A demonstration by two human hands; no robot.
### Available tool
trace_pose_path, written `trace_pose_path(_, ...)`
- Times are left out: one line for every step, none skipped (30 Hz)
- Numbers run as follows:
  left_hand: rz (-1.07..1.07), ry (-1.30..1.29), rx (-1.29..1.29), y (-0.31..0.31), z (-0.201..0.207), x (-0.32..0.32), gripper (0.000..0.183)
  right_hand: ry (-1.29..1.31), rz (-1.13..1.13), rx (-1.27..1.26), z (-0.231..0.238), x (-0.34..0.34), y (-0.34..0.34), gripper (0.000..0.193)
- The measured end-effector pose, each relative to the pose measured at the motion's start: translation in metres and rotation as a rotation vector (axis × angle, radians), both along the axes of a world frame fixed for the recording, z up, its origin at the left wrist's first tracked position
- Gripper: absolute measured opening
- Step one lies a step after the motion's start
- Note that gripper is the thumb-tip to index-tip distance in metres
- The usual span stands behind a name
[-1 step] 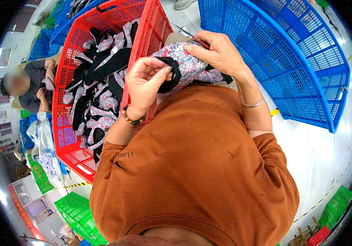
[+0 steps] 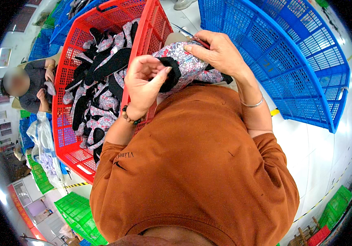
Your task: The person sits on the floor and uses scissors to trim excess fabric from the edges of floral-patterned slippers. They pick up slippers from a red basket, cut the loose threads and fabric, and place the finished items back into the basket.
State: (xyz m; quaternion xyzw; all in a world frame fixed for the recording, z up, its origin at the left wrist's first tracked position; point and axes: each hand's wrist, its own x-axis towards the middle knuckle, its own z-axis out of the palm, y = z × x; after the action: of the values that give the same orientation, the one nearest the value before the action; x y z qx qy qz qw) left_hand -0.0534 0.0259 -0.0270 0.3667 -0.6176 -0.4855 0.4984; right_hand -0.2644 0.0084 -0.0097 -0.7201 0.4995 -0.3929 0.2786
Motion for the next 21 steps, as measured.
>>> trace_pose_path(0.072, -0.183, -0.272, -0.004, 0.004, 0.003, 0.020, -0.023, -0.010, 0.010, -0.001, -0.001, -0.001, 0.027)
trace_pose_path(0.144, -0.365, -0.545, -0.010, 0.009, 0.005, 0.023, -0.046, -0.021, 0.020, -0.002, -0.002, -0.001, 0.030)
trace_pose_path(0.219, -0.546, -0.817, -0.015, 0.013, 0.008, 0.027, -0.068, -0.028, 0.030, -0.004, -0.001, -0.002, 0.032)
trace_pose_path(0.221, -0.606, -0.836, -0.019, 0.016, 0.009, 0.035, -0.095, -0.008, 0.048, -0.005, -0.002, -0.002, 0.032)
trace_pose_path(0.229, -0.605, -0.850, -0.023, 0.018, 0.009, 0.029, -0.122, 0.012, 0.065, -0.006, -0.002, -0.002, 0.033)
trace_pose_path(0.146, -0.550, -0.765, -0.026, 0.016, 0.010, 0.026, -0.151, 0.035, 0.082, -0.007, -0.002, -0.002, 0.033)
trace_pose_path(0.063, -0.494, -0.680, -0.030, 0.014, 0.014, 0.025, -0.142, 0.024, 0.064, -0.007, 0.000, -0.003, 0.033)
trace_pose_path(-0.019, -0.437, -0.595, -0.031, 0.014, 0.017, 0.024, -0.133, 0.013, 0.046, -0.008, 0.002, -0.003, 0.033)
trace_pose_path(-0.019, -0.453, -0.578, -0.032, 0.014, 0.019, 0.024, -0.124, -0.003, 0.030, -0.010, 0.005, -0.003, 0.033)
trace_pose_path(-0.019, -0.468, -0.562, -0.032, 0.015, 0.021, 0.024, -0.082, -0.064, -0.043, -0.014, 0.007, -0.007, 0.038)
trace_pose_path(-0.019, -0.484, -0.545, -0.032, 0.015, 0.023, 0.024, -0.043, -0.078, -0.146, -0.014, 0.009, -0.005, 0.041)
trace_pose_path(-0.001, -0.520, -0.533, -0.030, 0.015, 0.023, 0.022, -0.003, -0.089, -0.250, -0.010, 0.012, -0.002, 0.043)
trace_pose_path(0.008, -0.562, -0.544, -0.030, 0.015, 0.024, 0.021, 0.037, -0.099, -0.353, -0.006, 0.015, 0.001, 0.045)
trace_pose_path(0.018, -0.605, -0.554, -0.029, 0.016, 0.024, 0.021, 0.086, -0.052, -0.300, -0.001, 0.019, 0.006, 0.051)
trace_pose_path(0.025, -0.650, -0.567, -0.029, 0.018, 0.024, 0.020, 0.149, 0.026, -0.256, 0.008, 0.024, 0.012, 0.050)
trace_pose_path(-0.008, -0.635, -0.513, -0.028, 0.019, 0.025, 0.018, 0.132, 0.019, -0.267, 0.001, 0.029, 0.011, 0.045)
trace_pose_path(-0.041, -0.621, -0.459, -0.028, 0.021, 0.027, 0.017, 0.115, 0.012, -0.279, -0.008, 0.033, 0.010, 0.041)
trace_pose_path(-0.071, -0.603, -0.406, -0.028, 0.022, 0.029, 0.016, 0.114, 0.040, -0.238, -0.011, 0.033, 0.008, 0.038)
trace_pose_path(-0.155, -0.559, -0.297, -0.030, 0.024, 0.031, 0.015, 0.112, 0.067, -0.198, -0.012, 0.033, 0.006, 0.035)
trace_pose_path(-0.238, -0.512, -0.187, -0.033, 0.025, 0.033, 0.014, 0.111, 0.094, -0.157, -0.014, 0.032, 0.004, 0.032)
trace_pose_path(-0.320, -0.467, -0.076, -0.037, 0.026, 0.037, 0.014, -0.006, 0.155, -0.074, -0.018, 0.032, 0.001, 0.029)
